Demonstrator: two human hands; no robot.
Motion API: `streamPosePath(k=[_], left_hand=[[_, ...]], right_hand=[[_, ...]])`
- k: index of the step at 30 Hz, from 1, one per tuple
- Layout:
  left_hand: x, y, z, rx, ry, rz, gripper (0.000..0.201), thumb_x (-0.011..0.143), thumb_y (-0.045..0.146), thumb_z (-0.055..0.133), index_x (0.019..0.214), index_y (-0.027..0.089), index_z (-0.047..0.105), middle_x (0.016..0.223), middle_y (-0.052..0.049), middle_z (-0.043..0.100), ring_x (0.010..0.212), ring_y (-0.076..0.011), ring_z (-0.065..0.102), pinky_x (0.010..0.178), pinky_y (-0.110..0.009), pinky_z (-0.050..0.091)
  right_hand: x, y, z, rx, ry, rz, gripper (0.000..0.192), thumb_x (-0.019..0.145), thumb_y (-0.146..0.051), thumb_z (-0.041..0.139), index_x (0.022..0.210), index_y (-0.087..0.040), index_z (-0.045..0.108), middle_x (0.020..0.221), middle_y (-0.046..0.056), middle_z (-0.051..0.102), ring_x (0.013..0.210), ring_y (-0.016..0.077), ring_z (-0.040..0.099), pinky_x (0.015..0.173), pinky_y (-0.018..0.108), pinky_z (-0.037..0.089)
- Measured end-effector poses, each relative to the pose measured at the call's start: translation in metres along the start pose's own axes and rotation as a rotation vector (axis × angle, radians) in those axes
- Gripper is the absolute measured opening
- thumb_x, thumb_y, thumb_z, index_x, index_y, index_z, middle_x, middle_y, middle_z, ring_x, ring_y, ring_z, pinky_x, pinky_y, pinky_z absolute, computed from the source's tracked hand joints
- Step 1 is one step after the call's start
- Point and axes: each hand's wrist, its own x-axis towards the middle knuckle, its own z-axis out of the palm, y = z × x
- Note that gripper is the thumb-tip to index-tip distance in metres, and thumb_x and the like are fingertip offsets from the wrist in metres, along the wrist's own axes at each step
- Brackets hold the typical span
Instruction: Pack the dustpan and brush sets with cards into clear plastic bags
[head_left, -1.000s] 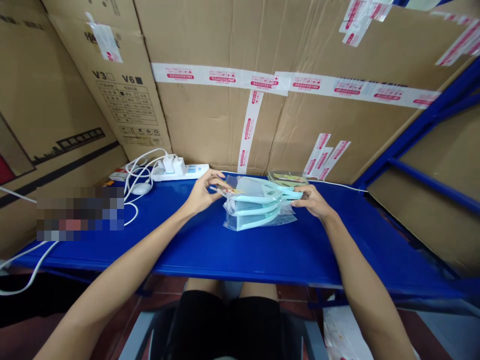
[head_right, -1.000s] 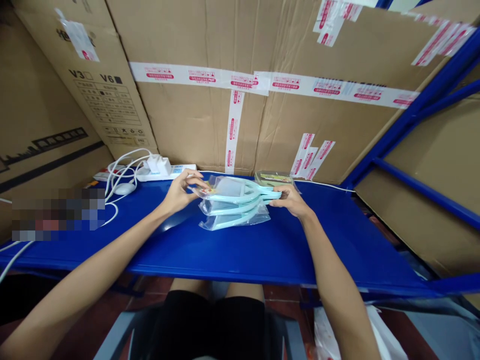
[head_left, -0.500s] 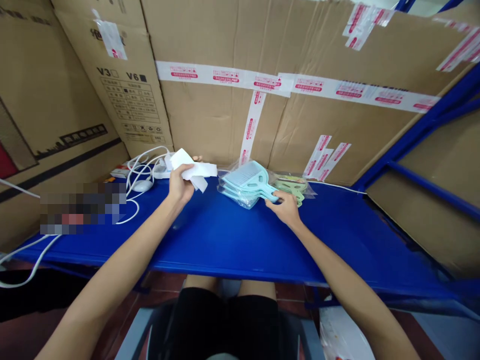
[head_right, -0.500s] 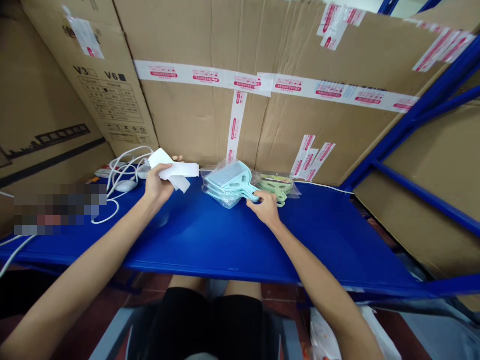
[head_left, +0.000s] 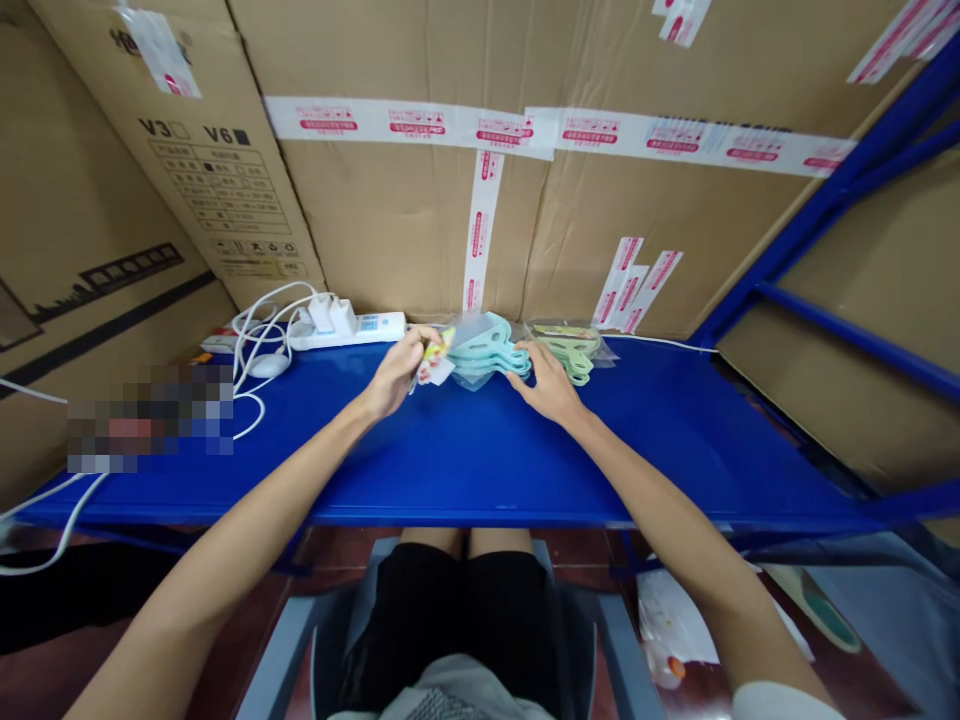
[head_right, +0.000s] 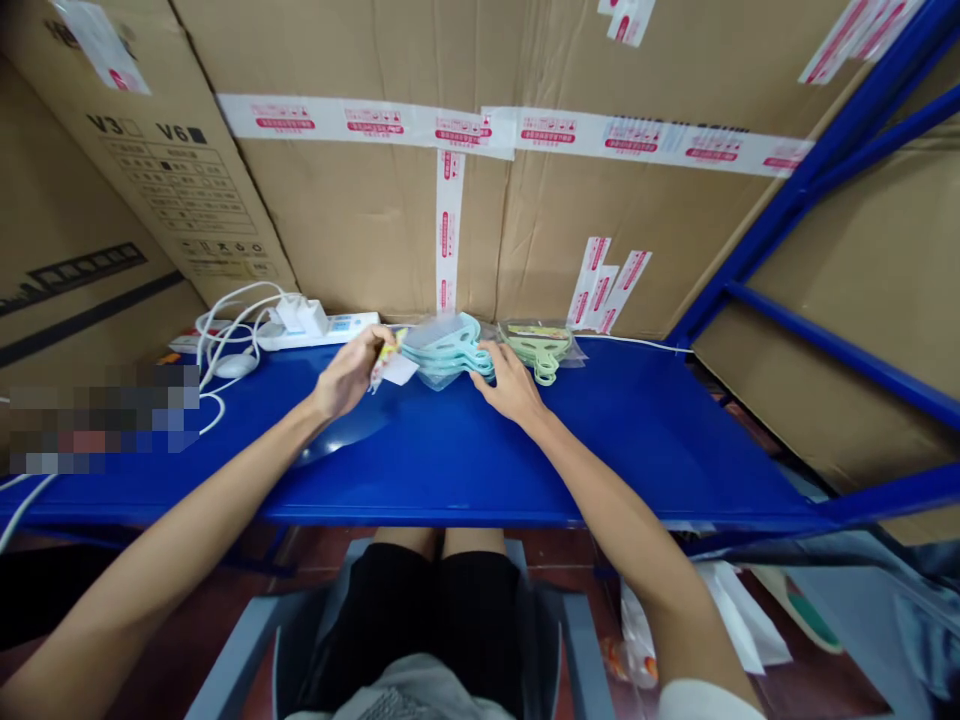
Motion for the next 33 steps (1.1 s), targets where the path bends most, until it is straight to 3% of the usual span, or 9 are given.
streamPosePath(k=[3,5,8,11,14,17,24,30,33], left_hand=[[-0.007,0.000,0.010,0.448,-0.161,0.116,0.031,0.100,0.047,0.059,0.111,0.020,0.069,0.103,-0.007,0.063,0.093,-0.0223,0.057,0.085,-0.036,0.046],[-0.011,-0.001,0.016,0.754,-0.232,0.257,0.023,0.104,0.032,0.057,0.121,0.021,0.068,0.110,-0.008,0.066,0.104,-0.0249,0.057,0.096,-0.041,0.042],[-0.018,-0.005,0.025,0.979,-0.330,0.369,0.036,0.105,0.019,0.052,0.140,0.023,0.058,0.116,-0.010,0.067,0.107,-0.0264,0.056,0.095,-0.042,0.043],[-0.022,-0.011,0.029,0.968,-0.396,0.361,0.044,0.104,0.016,0.052,0.148,0.024,0.050,0.117,-0.010,0.067,0.108,-0.0259,0.059,0.094,-0.041,0.048],[-0.021,-0.012,0.022,0.925,-0.481,0.274,0.047,0.103,0.019,0.056,0.149,0.023,0.046,0.121,-0.010,0.066,0.109,-0.0235,0.062,0.096,-0.038,0.051],[-0.015,-0.006,0.006,1.021,-0.533,0.169,0.048,0.102,0.024,0.061,0.148,0.022,0.047,0.122,-0.009,0.069,0.106,-0.0226,0.066,0.095,-0.036,0.051],[-0.006,0.000,-0.013,1.248,-0.600,-0.064,0.025,0.105,0.034,0.055,0.125,0.024,0.068,0.118,-0.006,0.078,0.097,-0.0238,0.074,0.078,-0.030,0.049],[-0.005,-0.010,-0.012,0.917,-0.528,-0.178,0.023,0.103,0.033,0.056,0.113,0.018,0.070,0.098,-0.004,0.076,0.055,-0.0129,0.066,0.067,-0.027,0.051],[-0.005,-0.014,-0.011,0.815,-0.489,-0.195,0.023,0.100,0.033,0.059,0.112,0.017,0.070,0.092,-0.003,0.074,0.050,-0.0125,0.064,0.061,-0.027,0.050]], right_hand=[[-0.003,-0.013,-0.015,0.010,0.160,-0.050,0.041,0.100,-0.037,0.062,0.138,-0.023,0.056,0.134,0.016,0.060,0.129,0.0324,0.058,0.112,0.050,0.047],[-0.006,-0.024,-0.024,0.087,0.224,-0.080,0.036,0.103,-0.037,0.058,0.136,-0.025,0.057,0.129,0.014,0.062,0.118,0.0290,0.063,0.104,0.047,0.052],[-0.013,-0.040,-0.027,0.275,0.062,-0.111,0.047,0.102,-0.039,0.059,0.146,-0.027,0.050,0.119,0.008,0.068,0.085,0.0187,0.067,0.077,0.033,0.056],[-0.019,-0.048,-0.019,0.256,-0.183,-0.109,0.069,0.095,-0.036,0.069,0.158,-0.026,0.042,0.111,0.004,0.074,0.066,0.0136,0.061,0.066,0.028,0.049],[-0.021,-0.044,-0.011,0.137,-0.279,-0.075,0.052,0.095,-0.024,0.064,0.148,-0.024,0.058,0.094,0.002,0.077,0.063,0.0145,0.060,0.064,0.026,0.043],[-0.019,-0.034,-0.011,0.067,-0.317,-0.045,0.037,0.096,-0.021,0.062,0.131,-0.022,0.071,0.090,0.003,0.078,0.067,0.0160,0.063,0.064,0.026,0.040],[-0.016,-0.024,-0.012,0.058,-0.429,-0.081,0.028,0.095,-0.016,0.061,0.119,-0.019,0.075,0.103,0.009,0.080,0.086,0.0214,0.071,0.071,0.028,0.044],[-0.015,-0.026,-0.014,0.081,-0.385,-0.033,0.024,0.097,-0.021,0.062,0.118,-0.019,0.074,0.100,0.007,0.080,0.080,0.0200,0.069,0.071,0.028,0.044],[-0.016,-0.026,-0.015,0.063,-0.394,-0.035,0.030,0.097,-0.023,0.062,0.126,-0.021,0.071,0.105,0.008,0.080,0.079,0.0203,0.069,0.069,0.029,0.045]])
